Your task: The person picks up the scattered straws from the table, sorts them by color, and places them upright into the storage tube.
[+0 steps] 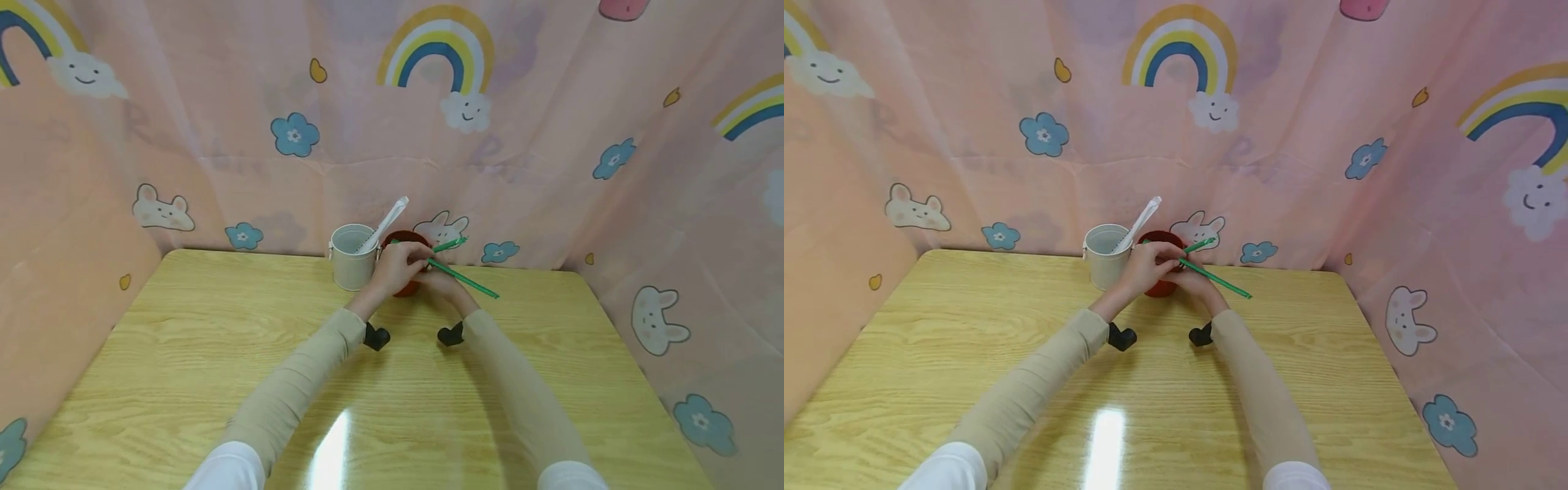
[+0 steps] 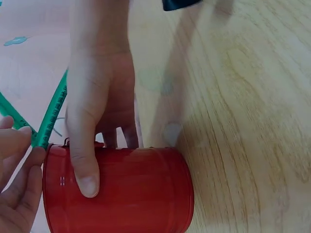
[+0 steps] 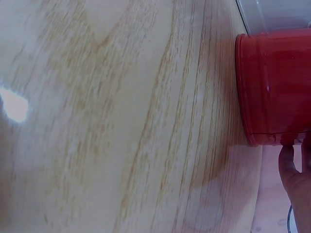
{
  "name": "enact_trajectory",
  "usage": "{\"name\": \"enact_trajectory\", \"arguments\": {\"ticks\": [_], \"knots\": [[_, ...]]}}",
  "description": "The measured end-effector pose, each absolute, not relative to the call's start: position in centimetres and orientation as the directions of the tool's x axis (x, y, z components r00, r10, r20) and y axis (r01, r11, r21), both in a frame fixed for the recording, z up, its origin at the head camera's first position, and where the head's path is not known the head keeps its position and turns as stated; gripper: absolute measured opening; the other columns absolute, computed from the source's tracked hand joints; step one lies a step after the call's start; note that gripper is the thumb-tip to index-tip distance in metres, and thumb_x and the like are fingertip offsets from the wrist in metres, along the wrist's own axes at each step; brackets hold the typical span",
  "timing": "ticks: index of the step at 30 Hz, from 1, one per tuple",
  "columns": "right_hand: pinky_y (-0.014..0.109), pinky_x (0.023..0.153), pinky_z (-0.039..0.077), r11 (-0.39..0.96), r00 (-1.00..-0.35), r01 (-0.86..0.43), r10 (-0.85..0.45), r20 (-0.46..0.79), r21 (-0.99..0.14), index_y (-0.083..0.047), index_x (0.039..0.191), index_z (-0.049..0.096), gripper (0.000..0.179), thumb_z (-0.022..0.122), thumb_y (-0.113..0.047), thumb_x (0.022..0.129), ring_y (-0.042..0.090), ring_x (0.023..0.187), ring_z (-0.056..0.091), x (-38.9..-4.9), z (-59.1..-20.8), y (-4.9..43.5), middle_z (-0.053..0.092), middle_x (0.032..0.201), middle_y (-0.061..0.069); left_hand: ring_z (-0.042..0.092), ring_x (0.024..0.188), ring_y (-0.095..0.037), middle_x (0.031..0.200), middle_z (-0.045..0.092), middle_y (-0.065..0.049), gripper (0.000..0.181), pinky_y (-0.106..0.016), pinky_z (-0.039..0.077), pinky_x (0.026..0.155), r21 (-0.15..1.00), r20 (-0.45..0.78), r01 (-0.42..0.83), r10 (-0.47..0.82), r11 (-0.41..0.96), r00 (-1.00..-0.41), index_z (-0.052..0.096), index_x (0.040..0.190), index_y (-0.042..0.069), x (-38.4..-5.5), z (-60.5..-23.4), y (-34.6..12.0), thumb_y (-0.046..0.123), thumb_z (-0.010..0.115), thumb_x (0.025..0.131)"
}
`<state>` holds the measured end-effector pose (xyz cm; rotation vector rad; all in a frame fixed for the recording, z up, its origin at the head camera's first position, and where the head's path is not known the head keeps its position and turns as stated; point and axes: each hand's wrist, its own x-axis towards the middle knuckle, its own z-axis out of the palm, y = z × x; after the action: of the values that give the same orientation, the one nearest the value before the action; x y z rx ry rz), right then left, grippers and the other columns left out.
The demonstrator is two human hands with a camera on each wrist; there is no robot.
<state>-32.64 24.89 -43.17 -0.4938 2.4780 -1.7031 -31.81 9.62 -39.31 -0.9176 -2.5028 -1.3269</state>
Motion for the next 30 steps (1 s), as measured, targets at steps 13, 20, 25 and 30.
{"name": "enact_trajectory", "arguments": {"ticks": [13, 20, 25, 30], "knots": [[0.02, 0.079, 0.035, 0.392, -0.929, -0.297, -0.33, 0.169, -0.871, 0.003, 0.107, 0.045, 0.019, 0.054, -0.001, 0.091, 0.011, 0.091, 0.04, -32.49, -42.97, 24.77, 0.046, 0.106, 0.008, 0.064, 0.107, -0.024, 0.116, 0.067, -0.011, 0.03, -0.035, 0.053, 0.093, 0.526, 0.313, 0.566, 0.475, 0.634, -0.823, 0.068, 0.121, 0.008, -32.15, -38.77, 10.29, 0.015, 0.066, 0.091], [0.019, 0.089, 0.04, 0.308, -0.956, -0.231, -0.251, 0.155, -0.923, 0.007, 0.13, 0.037, 0.051, 0.062, 0.001, 0.086, 0.012, 0.108, 0.044, -32.64, -43.2, 24.68, 0.043, 0.132, 0.02, 0.065, 0.1, -0.022, 0.1, 0.071, -0.006, 0.02, -0.036, 0.053, 0.09, 0.436, 0.334, 0.567, 0.459, 0.699, -0.823, 0.075, 0.106, 0.011, -32.49, -38.98, 10.24, 0.021, 0.068, 0.09], [0.041, 0.105, 0.04, 0.262, -0.97, -0.163, -0.218, 0.106, -0.951, 0.004, 0.139, 0.031, 0.066, 0.067, 0.002, 0.084, 0.026, 0.124, 0.039, -32.66, -43.28, 24.64, 0.036, 0.142, 0.022, 0.063, 0.094, -0.022, 0.093, 0.07, -0.005, 0.021, -0.034, 0.054, 0.085, 0.372, 0.373, 0.539, 0.41, 0.756, -0.832, 0.078, 0.098, 0.013, -32.51, -39.16, 10.01, 0.028, 0.065, 0.092], [0.054, 0.112, 0.031, 0.274, -0.974, -0.131, -0.215, 0.072, -0.953, 0.0, 0.144, 0.021, 0.075, 0.068, -0.002, 0.085, 0.036, 0.136, 0.028, -32.74, -43.21, 24.74, 0.027, 0.149, 0.023, 0.06, 0.1, -0.023, 0.095, 0.071, -0.004, 0.02, -0.034, 0.054, 0.085, 0.349, 0.368, 0.474, 0.347, 0.809, -0.863, 0.079, 0.095, 0.016, -32.7, -39.17, 9.86, 0.03, 0.065, 0.092]]}}
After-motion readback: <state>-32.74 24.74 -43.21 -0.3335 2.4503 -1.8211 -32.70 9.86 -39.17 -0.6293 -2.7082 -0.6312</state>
